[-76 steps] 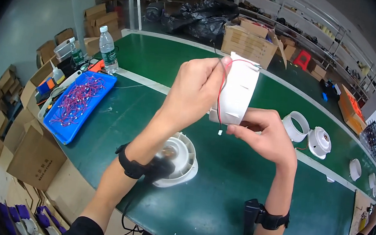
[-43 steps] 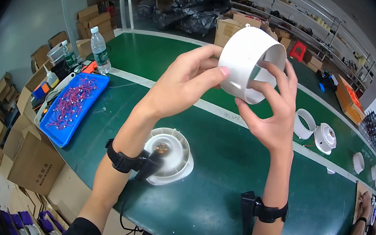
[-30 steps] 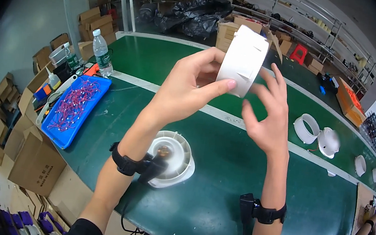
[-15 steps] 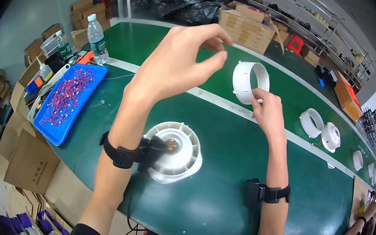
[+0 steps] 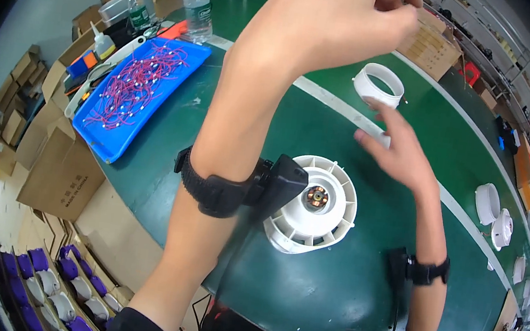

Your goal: Assembling plastic fan housing components and arranging them into a finished pile.

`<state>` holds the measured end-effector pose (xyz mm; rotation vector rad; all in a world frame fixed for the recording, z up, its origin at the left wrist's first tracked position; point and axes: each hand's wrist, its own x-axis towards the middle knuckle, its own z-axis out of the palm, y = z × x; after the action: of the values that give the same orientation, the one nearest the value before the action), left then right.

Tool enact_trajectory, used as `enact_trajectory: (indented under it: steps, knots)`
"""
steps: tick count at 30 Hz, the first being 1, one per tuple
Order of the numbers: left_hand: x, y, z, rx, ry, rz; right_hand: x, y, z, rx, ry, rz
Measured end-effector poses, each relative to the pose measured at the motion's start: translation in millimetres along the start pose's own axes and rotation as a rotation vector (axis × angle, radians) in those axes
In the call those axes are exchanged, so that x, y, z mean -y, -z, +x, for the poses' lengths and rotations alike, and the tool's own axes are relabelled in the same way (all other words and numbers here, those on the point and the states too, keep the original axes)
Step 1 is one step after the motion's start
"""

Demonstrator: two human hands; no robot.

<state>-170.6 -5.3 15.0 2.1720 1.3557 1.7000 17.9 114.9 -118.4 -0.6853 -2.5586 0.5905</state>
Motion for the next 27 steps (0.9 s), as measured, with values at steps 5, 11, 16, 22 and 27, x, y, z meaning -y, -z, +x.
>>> enact_trajectory:
  steps: [5,11,16,22,27]
  knots:
    - [-9.1,3.1,-2.3,-0.009,0.049,0.084,76.9,-18.3,-39.2,0.308,0.238,0.045]
    - [-26.8,-18.4,-1.6,0.034,0.026,0.136,82.0,-36.7,-53.7,0.279,0.099,-0.068]
    - [-34.9,-27.3,-4.6,0.029,0.012,0.115,84.7,-45.5,-62.2,0.224,0.172,-0.118]
    - [-0.9,-15.0,-7.3,0.071,-0.102,0.259,86.8,-42.5,-72.0,0.158,0.185,-0.083]
    - [13.5,7.6,-8.0,0.011,-0.127,0.224,37.1,-1.0,-58.8,-0.133,-0.040,-0.164]
